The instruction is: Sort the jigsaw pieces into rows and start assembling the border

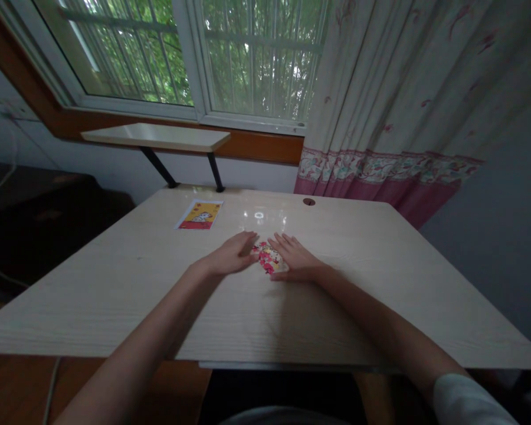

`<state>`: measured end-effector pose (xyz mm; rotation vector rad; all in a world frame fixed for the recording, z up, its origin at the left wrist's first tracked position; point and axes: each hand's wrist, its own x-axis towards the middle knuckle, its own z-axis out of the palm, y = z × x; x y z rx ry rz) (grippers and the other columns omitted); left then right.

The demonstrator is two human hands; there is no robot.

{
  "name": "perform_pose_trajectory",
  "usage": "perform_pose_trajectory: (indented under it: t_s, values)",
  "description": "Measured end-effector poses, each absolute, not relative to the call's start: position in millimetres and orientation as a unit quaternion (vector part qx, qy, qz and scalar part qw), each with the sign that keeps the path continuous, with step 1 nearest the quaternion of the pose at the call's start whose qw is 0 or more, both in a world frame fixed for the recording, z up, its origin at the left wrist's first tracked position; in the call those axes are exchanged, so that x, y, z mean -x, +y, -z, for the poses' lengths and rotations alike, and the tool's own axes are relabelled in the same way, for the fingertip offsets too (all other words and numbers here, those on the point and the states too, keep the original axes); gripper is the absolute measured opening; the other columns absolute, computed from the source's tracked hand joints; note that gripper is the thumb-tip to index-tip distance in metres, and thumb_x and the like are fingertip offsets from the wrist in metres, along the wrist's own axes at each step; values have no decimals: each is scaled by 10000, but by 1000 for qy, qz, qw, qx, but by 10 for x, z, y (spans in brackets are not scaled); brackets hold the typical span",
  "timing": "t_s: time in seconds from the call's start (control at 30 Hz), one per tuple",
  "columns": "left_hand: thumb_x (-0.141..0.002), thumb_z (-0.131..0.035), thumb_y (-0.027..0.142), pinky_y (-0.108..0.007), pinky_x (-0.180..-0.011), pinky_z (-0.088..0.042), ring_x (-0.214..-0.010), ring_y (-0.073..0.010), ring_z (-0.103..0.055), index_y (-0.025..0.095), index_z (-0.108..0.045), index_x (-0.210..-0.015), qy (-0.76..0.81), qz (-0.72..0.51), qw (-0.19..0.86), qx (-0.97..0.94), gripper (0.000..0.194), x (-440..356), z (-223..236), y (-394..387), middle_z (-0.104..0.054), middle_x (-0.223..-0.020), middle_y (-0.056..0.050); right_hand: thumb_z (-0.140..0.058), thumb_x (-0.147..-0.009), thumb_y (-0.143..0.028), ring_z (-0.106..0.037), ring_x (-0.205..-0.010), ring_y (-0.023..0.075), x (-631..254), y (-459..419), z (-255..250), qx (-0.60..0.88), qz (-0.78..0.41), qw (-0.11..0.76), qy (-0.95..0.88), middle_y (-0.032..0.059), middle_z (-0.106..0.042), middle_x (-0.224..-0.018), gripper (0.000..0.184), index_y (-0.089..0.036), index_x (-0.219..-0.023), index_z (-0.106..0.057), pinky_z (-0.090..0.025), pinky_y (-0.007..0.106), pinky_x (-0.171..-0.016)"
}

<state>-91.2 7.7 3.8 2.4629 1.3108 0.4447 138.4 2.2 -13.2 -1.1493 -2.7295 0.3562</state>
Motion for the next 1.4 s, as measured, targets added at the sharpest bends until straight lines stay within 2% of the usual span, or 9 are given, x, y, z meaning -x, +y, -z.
perform_pose_trajectory:
  t_s: [0.13,0.27,0.47,0.7,0.97,1.13,1.2,1.3,1.4]
  values:
    - [-821,-454,502,-534,-1009,-269,-1315,-314,-264,139,-299,-1366,493,-87,109,-859,673,1155,30,-168,-289,-1435,-177,-390,-721,-736,-112,-1354,351,-1210,85,103,360,-105,80,-923,154,-170,-1477,909,-203,-1426,-177,-116,512,-1075]
    - [-883,-337,459,-570,-1015,-230,-1329,-290,-239,142,-277,-1379,522,-71,74,-847,592,1241,79,-334,-296,-1437,-155,-353,-780,-690,-145,-1351,331,-934,113,124,316,-104,92,-939,140,-212,-1469,839,-186,-1427,-172,-128,494,-1080]
    - [-885,-315,433,-540,-1006,-272,-1305,-291,-294,131,-333,-1353,562,-76,49,-822,558,1540,94,-457,-340,-1413,-163,-328,-812,-661,-193,-1340,318,-451,103,161,279,-102,124,-947,117,-229,-1467,763,-190,-1405,-238,-169,484,-1074]
    - [-883,-266,452,-561,-1006,-251,-1324,-293,-251,143,-308,-1370,621,-60,30,-781,578,2065,168,-599,-309,-1434,-139,-280,-808,-684,-235,-1327,314,101,120,165,249,-93,144,-953,139,-306,-1430,764,-179,-1381,-291,-200,485,-1064]
    - [-866,-250,466,-502,-999,-285,-1306,-301,-283,113,-321,-1356,665,-68,-4,-744,608,2508,215,-635,-343,-1410,-164,-348,-792,-680,-285,-1301,321,641,200,149,232,-134,151,-952,127,-328,-1422,749,-188,-1356,-330,-223,502,-1047]
    - [-877,-236,510,-506,-1007,-267,-1311,-289,-274,116,-313,-1349,687,-68,4,-724,619,2429,162,-662,-345,-1413,-145,-263,-913,-509,-388,-1241,184,557,365,74,258,-173,251,-917,90,-441,-1346,536,-167,-1304,-393,-313,340,-1027]
    - [-875,-241,527,-510,-1011,-259,-1314,-290,-267,118,-301,-1354,686,-68,15,-725,633,2381,137,-673,-337,-1419,-139,-274,-926,-461,-432,-1194,193,454,426,45,315,-154,272,-896,91,-495,-1290,473,-178,-1273,-427,-330,366,-1005]
    - [-870,-247,548,-529,-1015,-242,-1322,-302,-246,116,-274,-1370,678,-63,26,-732,662,2330,120,-670,-310,-1433,-144,-310,-919,-447,-469,-1143,252,337,450,40,389,-120,232,-883,131,-554,-1210,456,-156,-1232,-470,-326,450,-978]
    - [-859,-261,571,-549,-1010,-234,-1325,-320,-231,106,-244,-1384,667,-61,20,-742,701,2293,126,-639,-290,-1439,-160,-301,-928,-410,-467,-1155,260,334,387,80,371,-133,186,-900,151,-550,-1219,448,-125,-1228,-473,-328,452,-974]
